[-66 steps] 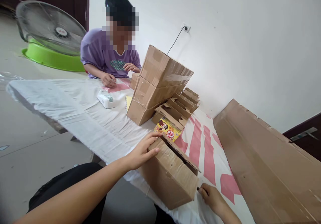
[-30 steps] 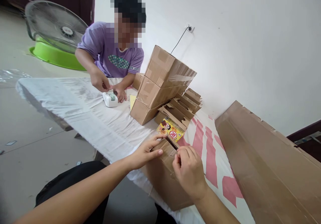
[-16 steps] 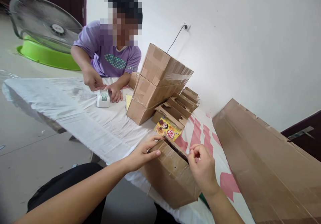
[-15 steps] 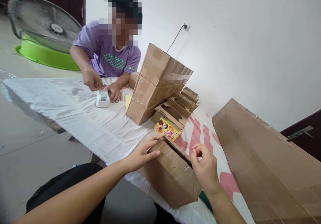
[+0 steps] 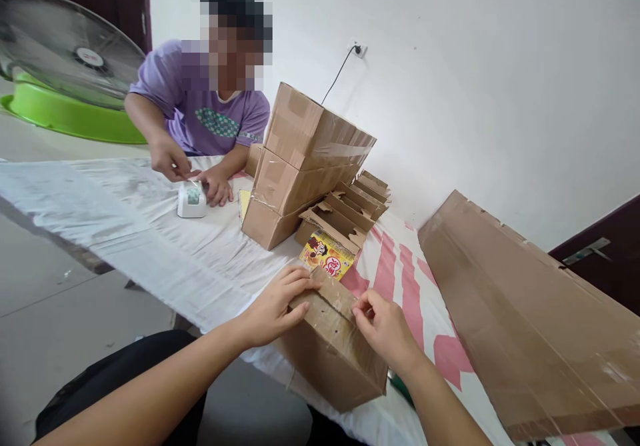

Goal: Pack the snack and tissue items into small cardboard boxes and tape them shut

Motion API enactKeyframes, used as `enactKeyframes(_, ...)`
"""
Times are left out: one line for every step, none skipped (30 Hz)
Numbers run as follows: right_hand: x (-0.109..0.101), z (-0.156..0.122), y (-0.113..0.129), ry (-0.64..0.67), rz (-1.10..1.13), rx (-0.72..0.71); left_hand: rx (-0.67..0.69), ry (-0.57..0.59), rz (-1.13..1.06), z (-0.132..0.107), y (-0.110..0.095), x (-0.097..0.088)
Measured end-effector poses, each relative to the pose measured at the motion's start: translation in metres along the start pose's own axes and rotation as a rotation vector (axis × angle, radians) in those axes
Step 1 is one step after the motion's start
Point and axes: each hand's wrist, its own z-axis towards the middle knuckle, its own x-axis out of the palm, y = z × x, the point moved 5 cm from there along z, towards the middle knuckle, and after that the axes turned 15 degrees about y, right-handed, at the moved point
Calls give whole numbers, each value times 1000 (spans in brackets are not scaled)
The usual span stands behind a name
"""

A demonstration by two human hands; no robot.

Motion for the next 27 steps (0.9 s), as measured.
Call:
enactKeyframes(1, 3, 1, 4, 14, -17, -1, -1, 0, 0, 0, 0)
enactKeyframes(1, 6, 2, 10, 36, -36, 1, -3, -3, 0, 1, 1)
enactKeyframes(3, 10, 2, 23, 61, -51, 5, -6, -8, 0, 1, 1)
enactKeyframes(4, 14, 3, 42, 86, -56, 8, -9, -14, 0, 2, 2)
enactKeyframes(6, 18, 4, 64, 110, -50, 11, -11, -19, -1, 2, 2)
enactKeyframes(8, 22, 4, 87, 135, -36, 13, -12, -23, -1, 3, 3)
enactKeyframes(10, 25, 4, 110, 158, -17, 13, -13, -25, -2, 3, 3)
enactKeyframes(11, 27, 4, 128, 179, 5, 12, -11, -26, -2, 3, 3)
enactKeyframes(12, 29, 4, 140, 201, 28, 10, -9, -25, -3, 3, 3)
enactKeyframes(13, 30, 3, 144, 224, 53, 10, -7, -24, -3, 3, 3)
enactKeyframes(13, 31, 1, 146, 248, 80, 9, -5, -24, -3, 2, 2)
enactKeyframes(14, 31, 0, 146, 269, 107, 7, -3, -25, -3, 2, 2)
enactKeyframes(16, 30, -2, 144, 285, 131, 6, -2, -28, -3, 1, 2)
enactKeyframes(17, 29, -3, 144, 295, 150, 3, -1, -32, -3, 1, 2)
enactKeyframes(18, 28, -3, 143, 300, 163, 1, -2, -37, -3, 1, 1)
enactKeyframes(20, 26, -3, 143, 299, 171, -1, -3, -41, -3, 1, 1)
enactKeyframes(21, 25, -2, 142, 297, 174, -1, -4, -45, -2, 1, 1)
enactKeyframes(21, 24, -1, 138, 293, 171, -2, -6, -48, -2, 2, 2)
enactKeyframes(21, 23, 1, 134, 292, 161, -2, -8, -51, -2, 2, 2)
enactKeyframes(21, 22, 3, 128, 300, 148, -3, -9, -53, -2, 2, 2)
enactKeyframes(20, 21, 4, 123, 323, 140, -4, -9, -55, -2, 2, 2)
enactKeyframes(19, 20, 4, 119, 359, 138, -4, -9, -56, -2, 2, 2)
enactKeyframes(18, 19, 3, 110, 404, 140, -3, -9, -57, -2, 2, 2)
enactKeyframes(17, 18, 1, 93, 451, 143, -2, -9, -58, -2, 2, 2)
enactKeyframes(16, 18, -1, 68, 492, 142, -1, -8, -59, -2, 2, 2)
enactKeyframes(15, 17, -3, 39, 521, 135, 0, -7, -59, -2, 2, 2)
enactKeyframes(14, 17, -5, 13, 530, 120, 1, -5, -60, -2, 3, 2)
